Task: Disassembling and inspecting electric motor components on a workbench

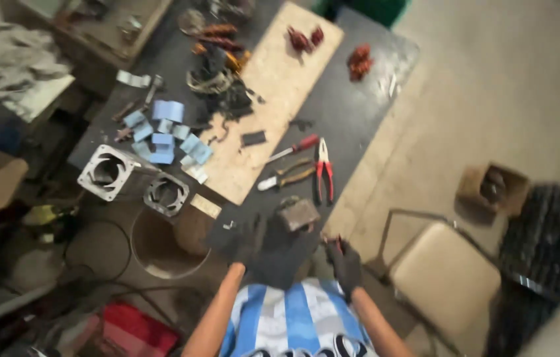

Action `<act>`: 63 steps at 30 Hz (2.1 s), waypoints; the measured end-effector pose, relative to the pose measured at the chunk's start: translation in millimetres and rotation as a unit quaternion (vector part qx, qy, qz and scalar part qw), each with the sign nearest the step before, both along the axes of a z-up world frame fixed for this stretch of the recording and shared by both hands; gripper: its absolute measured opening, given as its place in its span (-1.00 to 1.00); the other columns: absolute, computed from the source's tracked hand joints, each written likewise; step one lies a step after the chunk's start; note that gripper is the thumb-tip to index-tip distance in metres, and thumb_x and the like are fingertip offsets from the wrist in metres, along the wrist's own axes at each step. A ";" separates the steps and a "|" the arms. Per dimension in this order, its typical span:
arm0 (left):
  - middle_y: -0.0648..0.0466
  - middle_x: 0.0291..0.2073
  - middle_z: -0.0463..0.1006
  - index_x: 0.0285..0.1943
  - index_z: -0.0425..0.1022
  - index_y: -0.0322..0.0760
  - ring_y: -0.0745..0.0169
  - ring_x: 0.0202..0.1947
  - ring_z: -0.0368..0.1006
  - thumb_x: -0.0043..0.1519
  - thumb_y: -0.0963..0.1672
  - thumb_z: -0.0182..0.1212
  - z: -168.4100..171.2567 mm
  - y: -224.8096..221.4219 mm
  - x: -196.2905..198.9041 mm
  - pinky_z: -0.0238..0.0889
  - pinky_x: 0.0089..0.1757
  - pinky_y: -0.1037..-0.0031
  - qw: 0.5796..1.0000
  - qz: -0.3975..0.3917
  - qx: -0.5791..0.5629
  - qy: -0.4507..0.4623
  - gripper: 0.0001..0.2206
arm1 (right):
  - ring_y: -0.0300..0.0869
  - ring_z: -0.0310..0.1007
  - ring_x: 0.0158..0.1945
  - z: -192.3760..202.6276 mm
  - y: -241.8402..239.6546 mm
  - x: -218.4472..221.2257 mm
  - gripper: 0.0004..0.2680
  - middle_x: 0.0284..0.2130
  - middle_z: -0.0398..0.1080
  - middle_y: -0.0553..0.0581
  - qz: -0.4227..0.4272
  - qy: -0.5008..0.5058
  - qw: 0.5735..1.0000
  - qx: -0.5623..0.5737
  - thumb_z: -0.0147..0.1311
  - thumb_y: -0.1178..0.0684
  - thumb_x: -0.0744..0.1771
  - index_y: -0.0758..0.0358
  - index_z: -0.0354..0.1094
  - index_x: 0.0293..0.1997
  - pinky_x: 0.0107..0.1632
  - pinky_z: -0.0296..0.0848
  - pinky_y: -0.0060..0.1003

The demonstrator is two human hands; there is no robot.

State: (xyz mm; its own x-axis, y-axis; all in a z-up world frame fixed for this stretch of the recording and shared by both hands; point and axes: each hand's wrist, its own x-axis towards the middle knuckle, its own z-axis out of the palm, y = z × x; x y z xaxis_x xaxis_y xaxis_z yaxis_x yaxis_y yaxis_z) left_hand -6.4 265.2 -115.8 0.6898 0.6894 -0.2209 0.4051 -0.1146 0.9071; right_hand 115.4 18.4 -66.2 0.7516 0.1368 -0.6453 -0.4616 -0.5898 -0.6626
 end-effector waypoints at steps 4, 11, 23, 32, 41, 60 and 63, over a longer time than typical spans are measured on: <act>-0.14 0.30 0.44 0.42 0.34 -0.11 -0.06 0.34 0.33 0.40 0.01 -0.03 19.3 30.7 4.9 0.30 0.23 0.12 0.970 -0.140 -0.052 0.192 -0.58 | -0.20 0.47 -0.44 -50.3 21.9 -2.6 -0.82 -0.49 0.48 0.09 -0.092 0.013 0.995 0.037 0.24 -0.13 0.28 0.10 0.50 -0.21 -0.51 0.29 -0.37; 0.00 -0.21 0.60 -0.13 0.51 -0.17 0.14 -0.10 0.56 0.35 0.02 0.22 24.5 30.3 59.9 0.41 -0.05 0.30 0.980 -0.116 -0.160 0.020 -0.77 | -0.20 0.50 -0.39 -9.6 67.1 0.4 -0.66 -0.34 0.51 0.08 -0.133 0.037 0.990 0.037 0.27 -0.18 0.29 0.18 0.48 0.06 -0.40 0.34 -0.37; 0.21 0.22 0.56 0.12 0.64 0.09 0.27 0.37 0.30 0.26 0.16 0.20 -7.3 57.8 73.1 0.03 0.38 0.33 0.952 -0.207 -0.066 0.214 -0.62 | -0.05 0.52 -0.27 -59.8 42.7 -13.1 -0.61 -0.26 0.50 0.27 -0.112 0.047 0.988 0.095 0.31 -0.12 0.27 0.36 0.45 0.09 -0.32 0.54 -0.24; -0.10 0.09 0.61 0.10 0.62 -0.15 -0.11 0.25 0.42 0.20 0.09 0.18 13.2 63.1 100.0 0.24 0.24 0.14 0.932 -0.302 -0.043 0.197 -0.58 | -0.07 0.50 -0.36 -44.5 -45.7 -63.4 -0.68 -0.41 0.50 0.29 -0.081 0.039 0.995 0.051 0.29 -0.08 0.26 0.35 0.51 -0.03 -0.29 0.51 -0.21; 0.09 0.18 0.60 0.15 0.59 0.06 0.12 0.19 0.48 0.24 0.18 0.05 53.7 53.9 79.4 0.22 0.15 0.32 0.939 -0.276 -0.082 0.188 -0.56 | -0.21 0.21 -0.47 7.9 -179.7 -113.9 -0.86 -0.57 0.25 0.06 -0.187 -0.023 0.982 0.006 0.24 0.01 0.30 0.27 0.51 -0.23 -0.38 0.36 -0.25; -0.07 0.40 0.36 0.42 0.42 -0.06 -0.04 0.46 0.14 0.42 0.14 -0.07 32.0 41.8 67.9 -0.08 0.41 0.12 0.951 -0.267 -0.073 0.141 -0.50 | 0.11 0.49 0.16 -18.1 29.0 -46.7 -0.60 0.05 0.53 0.25 0.015 -0.122 0.989 0.079 0.30 0.04 0.28 0.08 0.38 0.28 0.20 0.48 -0.02; -0.29 0.35 0.38 0.44 0.36 -0.33 -0.27 0.42 0.17 0.46 0.04 -0.12 67.2 39.1 65.6 -0.05 0.39 0.04 0.960 -0.231 -0.129 0.089 -0.51 | -0.09 0.54 -0.02 -27.0 44.8 -41.3 -0.68 -0.10 0.56 0.15 -0.046 -0.056 0.992 0.104 0.33 -0.10 0.28 0.07 0.47 0.12 0.06 0.54 -0.09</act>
